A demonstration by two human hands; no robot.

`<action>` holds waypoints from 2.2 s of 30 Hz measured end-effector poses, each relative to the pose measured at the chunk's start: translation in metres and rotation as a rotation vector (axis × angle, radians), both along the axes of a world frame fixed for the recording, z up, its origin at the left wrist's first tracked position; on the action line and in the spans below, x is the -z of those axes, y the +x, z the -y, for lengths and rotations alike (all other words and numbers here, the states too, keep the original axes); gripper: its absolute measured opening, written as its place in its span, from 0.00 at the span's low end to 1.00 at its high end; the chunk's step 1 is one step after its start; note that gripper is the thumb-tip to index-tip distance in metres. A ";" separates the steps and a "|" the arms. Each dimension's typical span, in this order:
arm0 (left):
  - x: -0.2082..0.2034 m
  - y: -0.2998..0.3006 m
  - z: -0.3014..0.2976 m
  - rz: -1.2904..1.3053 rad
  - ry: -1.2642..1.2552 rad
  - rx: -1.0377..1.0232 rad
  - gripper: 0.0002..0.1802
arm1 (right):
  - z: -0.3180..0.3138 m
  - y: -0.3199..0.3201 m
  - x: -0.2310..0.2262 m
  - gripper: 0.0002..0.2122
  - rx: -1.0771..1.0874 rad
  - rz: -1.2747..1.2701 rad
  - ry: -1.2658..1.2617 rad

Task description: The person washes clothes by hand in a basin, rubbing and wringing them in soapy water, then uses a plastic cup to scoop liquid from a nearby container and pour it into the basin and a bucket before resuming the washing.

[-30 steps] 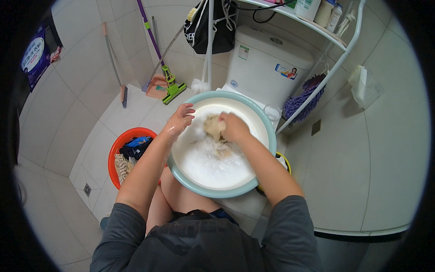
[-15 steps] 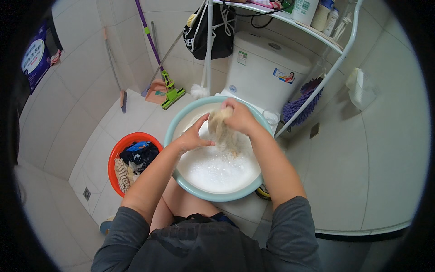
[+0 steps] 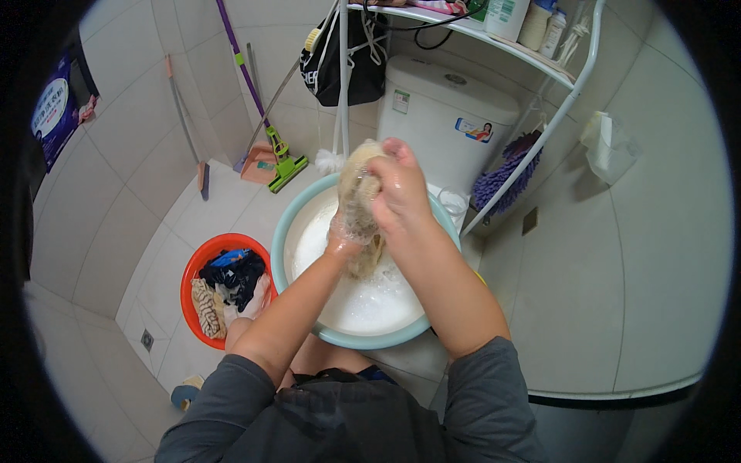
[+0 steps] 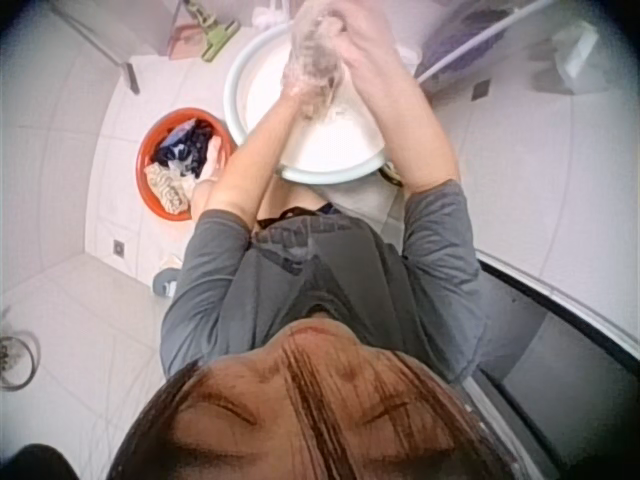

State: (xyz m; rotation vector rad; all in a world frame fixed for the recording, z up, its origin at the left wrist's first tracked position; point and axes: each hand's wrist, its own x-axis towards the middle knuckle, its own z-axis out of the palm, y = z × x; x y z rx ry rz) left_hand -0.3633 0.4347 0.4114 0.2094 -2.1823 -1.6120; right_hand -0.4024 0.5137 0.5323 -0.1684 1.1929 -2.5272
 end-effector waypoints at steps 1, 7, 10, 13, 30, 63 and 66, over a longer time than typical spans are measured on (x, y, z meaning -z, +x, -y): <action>0.018 -0.005 0.011 0.033 -0.031 -0.005 0.27 | -0.006 -0.004 0.004 0.20 -0.018 -0.002 -0.032; 0.036 -0.015 0.047 0.180 0.096 -0.048 0.16 | -0.072 -0.059 0.069 0.21 0.067 0.036 0.083; 0.042 -0.013 0.058 0.118 0.485 0.065 0.18 | -0.075 -0.041 0.097 0.21 0.029 0.094 0.307; 0.010 -0.001 0.050 0.184 0.788 0.102 0.20 | -0.081 -0.030 0.110 0.29 -0.046 0.063 0.444; -0.005 0.022 0.060 0.263 -0.091 0.437 0.33 | -0.069 -0.042 0.080 0.10 0.178 -1.472 1.686; 0.023 0.019 0.055 0.197 -0.066 0.234 0.41 | -0.062 -0.025 0.089 0.22 -0.508 -0.161 0.267; 0.017 0.021 0.062 0.277 0.451 0.445 0.41 | -0.060 -0.016 0.079 0.26 -0.338 -1.011 0.840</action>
